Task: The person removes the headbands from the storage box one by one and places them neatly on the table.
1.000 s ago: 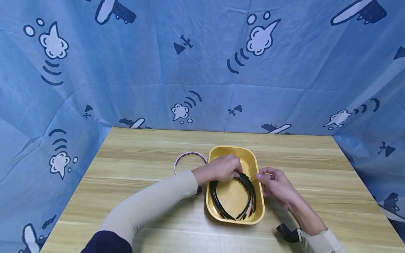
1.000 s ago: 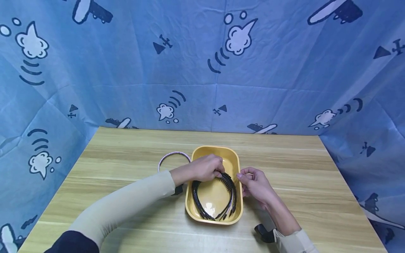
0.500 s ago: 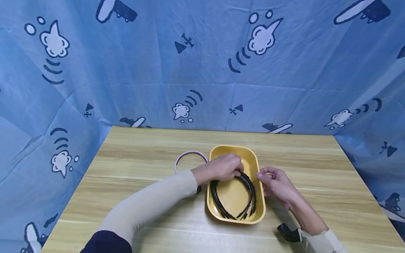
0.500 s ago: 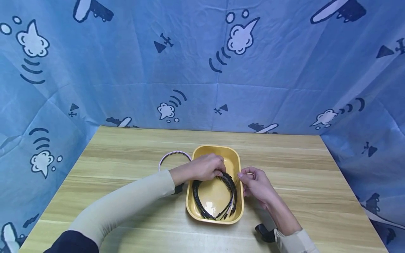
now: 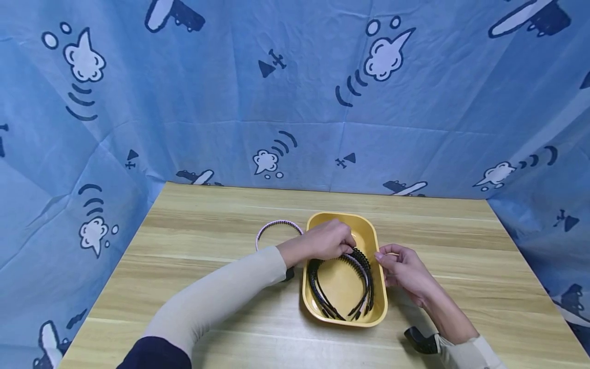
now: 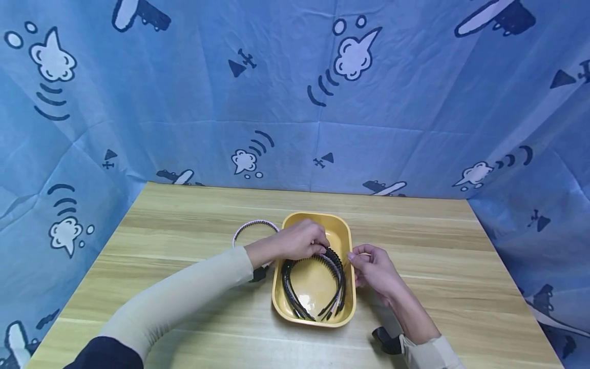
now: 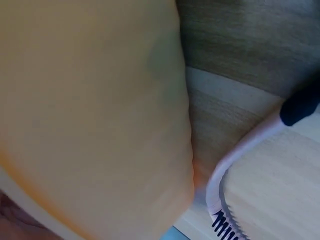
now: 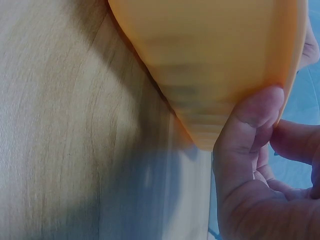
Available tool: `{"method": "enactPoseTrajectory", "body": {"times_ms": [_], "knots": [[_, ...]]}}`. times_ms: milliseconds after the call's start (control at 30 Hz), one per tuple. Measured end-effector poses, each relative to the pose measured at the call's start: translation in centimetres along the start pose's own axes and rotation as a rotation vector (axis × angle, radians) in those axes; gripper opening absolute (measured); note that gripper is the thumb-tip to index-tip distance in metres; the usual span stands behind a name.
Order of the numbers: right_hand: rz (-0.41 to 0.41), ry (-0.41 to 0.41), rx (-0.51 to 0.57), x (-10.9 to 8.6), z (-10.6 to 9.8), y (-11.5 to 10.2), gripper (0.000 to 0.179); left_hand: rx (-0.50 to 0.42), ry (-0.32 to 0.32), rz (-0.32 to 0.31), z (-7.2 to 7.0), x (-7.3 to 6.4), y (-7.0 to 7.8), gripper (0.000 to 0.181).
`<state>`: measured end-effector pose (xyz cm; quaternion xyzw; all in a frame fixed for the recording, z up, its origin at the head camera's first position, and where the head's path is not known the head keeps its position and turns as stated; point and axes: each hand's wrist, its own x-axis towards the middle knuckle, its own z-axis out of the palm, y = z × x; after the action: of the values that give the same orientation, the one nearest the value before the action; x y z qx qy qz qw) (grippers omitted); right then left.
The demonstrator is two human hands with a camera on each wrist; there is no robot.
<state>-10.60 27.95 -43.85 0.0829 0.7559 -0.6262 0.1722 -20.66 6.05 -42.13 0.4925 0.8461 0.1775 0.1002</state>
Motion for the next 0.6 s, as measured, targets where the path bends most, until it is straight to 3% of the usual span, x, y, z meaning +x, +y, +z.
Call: {"method": "enactPoseTrajectory", "body": {"times_ms": [233,600], "knots": [[-0.011,-0.011,0.009,-0.1,0.0,0.0,0.025,-0.029,0.017,-0.022,-0.4,-0.2,0.0,0.018],[-0.007,-0.006,0.013,-0.4,0.3,0.1,0.025,-0.067,0.019,0.026,-1.1,-0.3,0.3,0.018]]}}
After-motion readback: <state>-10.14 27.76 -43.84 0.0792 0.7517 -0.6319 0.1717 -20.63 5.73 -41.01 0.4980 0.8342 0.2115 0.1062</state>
